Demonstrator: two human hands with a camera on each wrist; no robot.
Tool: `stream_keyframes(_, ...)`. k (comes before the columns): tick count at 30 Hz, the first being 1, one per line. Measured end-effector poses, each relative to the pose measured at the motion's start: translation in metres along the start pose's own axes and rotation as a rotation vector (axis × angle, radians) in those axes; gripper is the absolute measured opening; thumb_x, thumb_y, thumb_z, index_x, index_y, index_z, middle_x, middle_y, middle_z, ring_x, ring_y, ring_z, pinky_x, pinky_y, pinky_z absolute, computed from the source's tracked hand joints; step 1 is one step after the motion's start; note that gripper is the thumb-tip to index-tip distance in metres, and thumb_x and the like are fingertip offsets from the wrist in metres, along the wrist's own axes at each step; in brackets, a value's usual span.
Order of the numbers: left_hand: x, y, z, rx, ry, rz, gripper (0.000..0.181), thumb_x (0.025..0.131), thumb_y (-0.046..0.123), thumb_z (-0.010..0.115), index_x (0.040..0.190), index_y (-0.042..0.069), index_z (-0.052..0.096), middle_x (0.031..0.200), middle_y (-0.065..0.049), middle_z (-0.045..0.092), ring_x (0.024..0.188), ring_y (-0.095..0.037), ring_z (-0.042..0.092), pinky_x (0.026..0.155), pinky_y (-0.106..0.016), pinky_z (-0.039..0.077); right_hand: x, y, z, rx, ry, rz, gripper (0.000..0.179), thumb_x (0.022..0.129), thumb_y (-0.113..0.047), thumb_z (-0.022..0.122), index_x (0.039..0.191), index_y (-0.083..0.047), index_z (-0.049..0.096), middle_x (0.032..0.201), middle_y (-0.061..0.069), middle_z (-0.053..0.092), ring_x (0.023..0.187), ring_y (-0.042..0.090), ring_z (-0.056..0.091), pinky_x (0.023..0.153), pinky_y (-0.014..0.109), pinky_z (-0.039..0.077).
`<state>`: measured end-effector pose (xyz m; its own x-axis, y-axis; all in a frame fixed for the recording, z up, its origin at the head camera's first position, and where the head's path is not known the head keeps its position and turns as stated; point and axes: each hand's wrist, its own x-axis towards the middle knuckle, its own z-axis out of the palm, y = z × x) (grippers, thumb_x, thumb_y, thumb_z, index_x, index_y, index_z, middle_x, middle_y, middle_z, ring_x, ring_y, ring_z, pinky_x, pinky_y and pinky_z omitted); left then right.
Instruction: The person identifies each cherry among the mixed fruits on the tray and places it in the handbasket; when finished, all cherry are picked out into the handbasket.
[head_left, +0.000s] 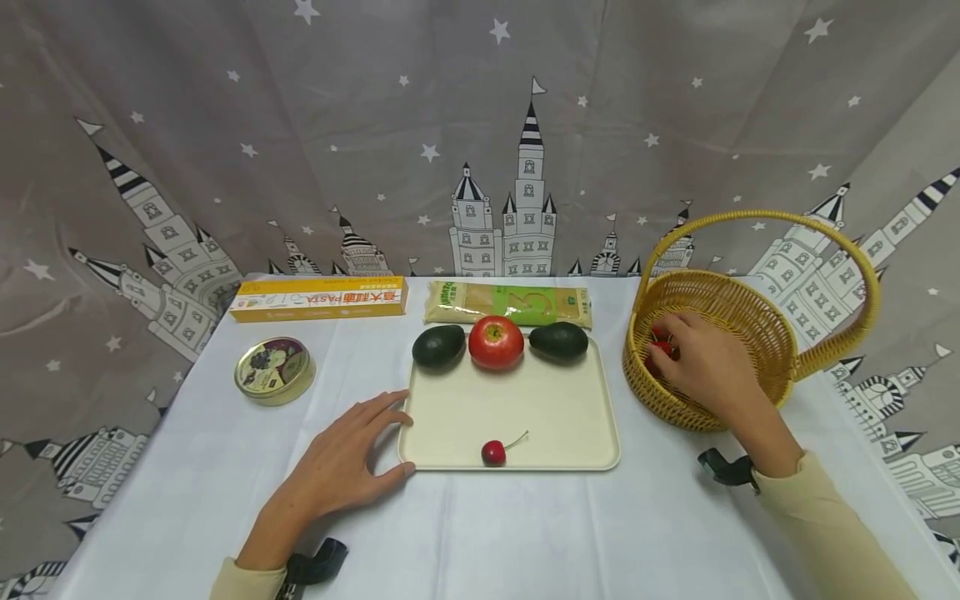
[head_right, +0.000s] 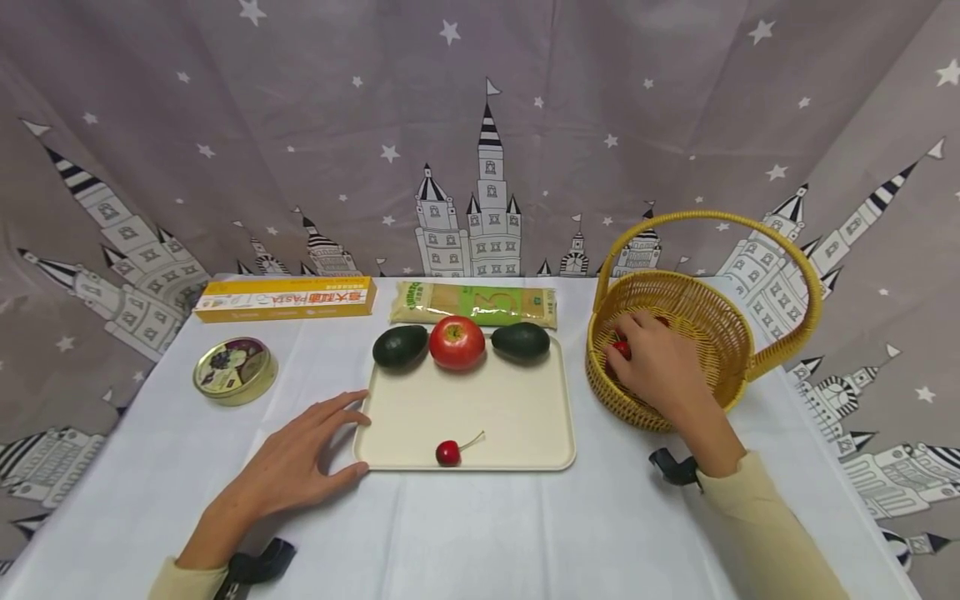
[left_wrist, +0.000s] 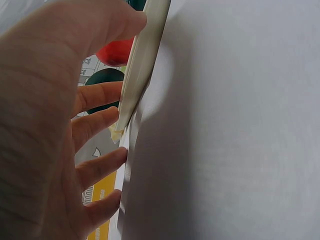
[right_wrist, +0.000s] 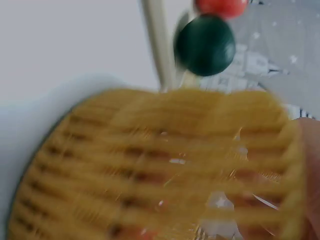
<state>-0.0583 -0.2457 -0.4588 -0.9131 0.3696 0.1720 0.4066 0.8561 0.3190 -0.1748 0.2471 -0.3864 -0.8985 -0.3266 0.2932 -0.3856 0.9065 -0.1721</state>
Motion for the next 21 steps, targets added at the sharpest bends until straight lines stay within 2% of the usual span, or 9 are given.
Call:
stream_keyframes(4,0.000,0.000,0.000,0.001,0.001,0.001,0.054,0.085,0.050,0.085,0.128,0.023,0.069,0.163,0.000,0.052,0.146,-0.029,0.053,0.115,-0.053,0.050,0.001,-0.016,-0.001,0.031,-0.003,-0.008,0.034,0.096,-0.026,0.080,0.123,-0.007,0.074,0.115,0.017,0.070,0.075,0.031,0.066,0.059,0.048,0.059)
stream_keyframes(7,0.000,0.000,0.000,-0.001,0.001,0.000,0.054,0.084,0.050,0.085,0.128,0.023,0.069,0.164,0.000,0.052,0.147,-0.029,0.052,0.115,-0.052,0.050,0.002,-0.028,0.000,0.062,-0.004,-0.027,0.035,0.096,-0.027,0.080,0.125,-0.010,0.074,0.116,0.016,0.070,0.075,0.028,0.064,0.058,0.044,0.059)
stream_keyframes(12,0.000,0.000,0.000,-0.002,-0.001,-0.005,0.054,0.085,0.050,0.085,0.128,0.023,0.069,0.164,0.001,0.051,0.147,-0.029,0.052,0.116,-0.052,0.050,0.005,-0.048,0.004,0.098,-0.008,-0.085,0.035,0.095,-0.028,0.082,0.125,-0.012,0.075,0.112,0.012,0.071,0.074,0.020,0.062,0.056,0.034,0.056)
stream_keyframes(18,0.000,0.000,0.000,-0.005,-0.001,-0.007,0.054,0.085,0.050,0.085,0.128,0.023,0.069,0.164,0.001,0.051,0.148,-0.029,0.052,0.115,-0.053,0.050,0.010,-0.071,0.011,0.101,0.030,-0.181,0.034,0.093,-0.028,0.084,0.122,-0.012,0.076,0.106,0.008,0.073,0.084,0.022,0.073,0.053,0.033,0.055)
stream_keyframes(21,0.000,0.000,-0.001,-0.008,-0.003,-0.007,0.054,0.085,0.050,0.085,0.128,0.024,0.069,0.164,0.001,0.051,0.148,-0.028,0.051,0.115,-0.053,0.050,0.011,-0.082,0.015,0.099,0.055,-0.228,0.033,0.091,-0.027,0.086,0.120,-0.013,0.076,0.105,0.009,0.074,0.079,0.023,0.073,0.050,0.032,0.053)
